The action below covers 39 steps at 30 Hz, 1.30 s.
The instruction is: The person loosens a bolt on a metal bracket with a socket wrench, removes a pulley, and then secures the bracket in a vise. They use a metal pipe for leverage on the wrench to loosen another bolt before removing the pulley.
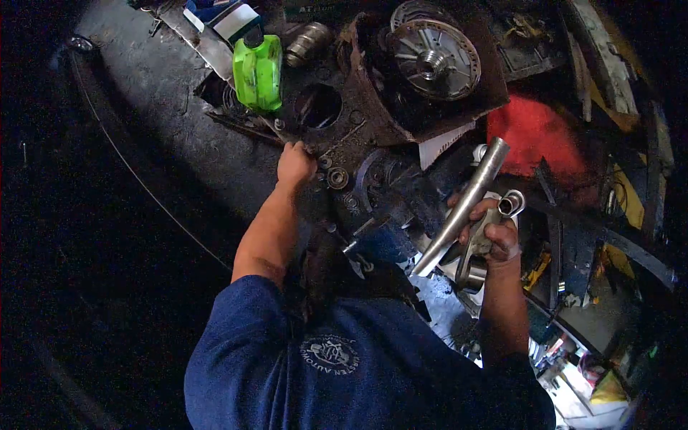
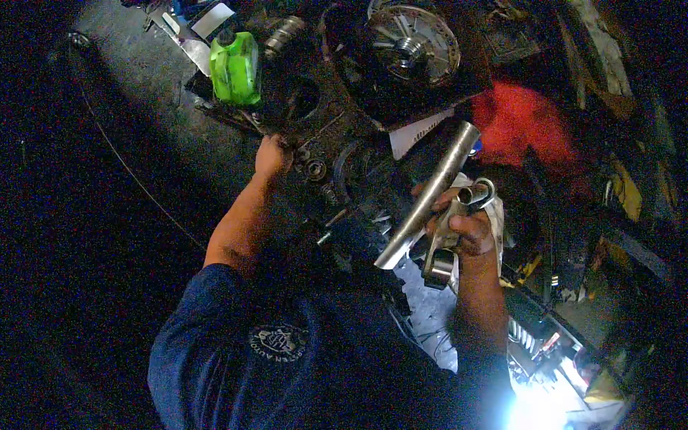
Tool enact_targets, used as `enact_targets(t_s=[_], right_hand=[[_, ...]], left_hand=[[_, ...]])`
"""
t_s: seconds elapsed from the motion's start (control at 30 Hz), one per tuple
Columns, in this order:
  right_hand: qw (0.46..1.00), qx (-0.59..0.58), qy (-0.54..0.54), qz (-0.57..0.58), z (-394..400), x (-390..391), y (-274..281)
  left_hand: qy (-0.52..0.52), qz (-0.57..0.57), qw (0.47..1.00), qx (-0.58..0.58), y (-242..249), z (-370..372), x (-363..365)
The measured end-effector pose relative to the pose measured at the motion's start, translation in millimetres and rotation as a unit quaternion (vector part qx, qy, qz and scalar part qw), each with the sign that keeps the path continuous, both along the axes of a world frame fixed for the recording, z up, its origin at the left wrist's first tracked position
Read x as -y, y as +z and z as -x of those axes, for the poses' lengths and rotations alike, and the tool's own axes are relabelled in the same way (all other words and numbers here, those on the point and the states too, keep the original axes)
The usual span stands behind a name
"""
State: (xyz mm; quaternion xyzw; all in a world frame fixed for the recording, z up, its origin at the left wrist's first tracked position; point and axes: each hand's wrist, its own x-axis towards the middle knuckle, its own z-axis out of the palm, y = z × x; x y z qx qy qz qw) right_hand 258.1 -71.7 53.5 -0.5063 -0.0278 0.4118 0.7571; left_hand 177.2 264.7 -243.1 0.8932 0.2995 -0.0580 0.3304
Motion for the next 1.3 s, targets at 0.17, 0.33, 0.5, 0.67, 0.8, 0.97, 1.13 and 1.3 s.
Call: enact_targets(t_s=[0.17, 0.33, 0.5, 0.67, 0.8, 0.97, 1.13, 1.3], right_hand=[[1.000, -0.004, 0.003, -0.010, 0, 9, -4], [1.000, -0.007, 0.004, -0.023, 1, 13, -4], [1.000, -0.002, -0.001, 0.016, 1, 19, -8], [0.999, 0.010, -0.030, -0.012, 6, -4, 0], [1.000, -0.001, -0.023, 0.002, 5, 16, -12], [0.999, 0.000, -0.032, -0.012, 4, 11, -10], [1.000, 0.008, -0.002, -0.011, -3, 11, -9], [1.000, 0.011, -0.007, -0.008, -5, 6, -7]], left_hand=[[0.162, 0.407, 0.892, 0.112, 42, 3, 3], [0.124, 0.486, 0.860, 0.092, -9, 24, 16], [-0.158, 0.077, 0.984, 0.014, 46, 14, 43], [-0.308, 0.009, 0.942, -0.131, 68, -6, 46], [-0.320, -0.010, 0.935, -0.151, 55, -7, 43], [0.021, 0.291, 0.955, 0.049, 32, 11, 24], [0.213, 0.517, 0.802, 0.210, 26, 16, -37], [0.191, 0.558, 0.766, 0.256, 43, 2, -75]])
